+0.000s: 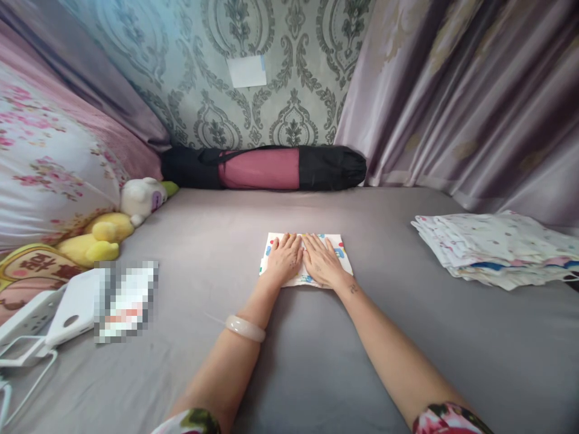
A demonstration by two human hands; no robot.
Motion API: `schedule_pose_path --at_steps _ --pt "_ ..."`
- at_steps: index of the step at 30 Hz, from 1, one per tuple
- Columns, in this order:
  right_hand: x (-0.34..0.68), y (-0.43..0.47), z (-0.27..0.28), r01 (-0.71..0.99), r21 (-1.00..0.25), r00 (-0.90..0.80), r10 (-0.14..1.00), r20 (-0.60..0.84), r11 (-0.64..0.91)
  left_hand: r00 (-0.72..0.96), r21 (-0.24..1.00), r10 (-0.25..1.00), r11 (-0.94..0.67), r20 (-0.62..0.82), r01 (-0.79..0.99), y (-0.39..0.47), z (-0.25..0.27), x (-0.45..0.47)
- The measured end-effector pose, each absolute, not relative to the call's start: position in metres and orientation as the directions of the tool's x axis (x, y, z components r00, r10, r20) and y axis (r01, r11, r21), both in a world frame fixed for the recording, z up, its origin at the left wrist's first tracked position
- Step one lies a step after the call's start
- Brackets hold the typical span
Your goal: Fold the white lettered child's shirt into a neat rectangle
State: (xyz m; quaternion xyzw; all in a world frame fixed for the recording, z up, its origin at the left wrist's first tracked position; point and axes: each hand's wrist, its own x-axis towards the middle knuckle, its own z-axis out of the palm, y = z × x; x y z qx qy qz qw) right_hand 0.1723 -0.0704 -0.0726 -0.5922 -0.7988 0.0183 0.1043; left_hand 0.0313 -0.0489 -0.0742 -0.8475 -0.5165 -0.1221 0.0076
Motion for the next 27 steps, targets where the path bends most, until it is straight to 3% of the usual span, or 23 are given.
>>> schedule_pose_path --at_steps 11,17,23,27 --pt "0.171 -0.073 -0.073 0.959 -0.172 -0.204 0.97 0.134 0.226 0.401 0.115 0.889 -0.432 0.224 0.894 -0.049 -0.076 0.03" --pt "0.179 -0.076 -0.069 0.979 -0.139 -0.123 0.979 0.16 0.146 0.284 0.078 0.912 -0.32 0.295 0.944 -0.047 -0.078 0.022" --pt "0.182 -0.076 -0.073 0.983 -0.145 -0.098 0.989 0.107 0.113 0.238 0.122 0.959 -0.258 0.153 0.958 -0.049 -0.079 0.019" --pt "0.181 -0.075 -0.075 0.982 -0.151 -0.097 0.99 0.101 0.112 0.228 0.132 0.964 -0.246 0.138 0.96 -0.05 -0.079 0.02"
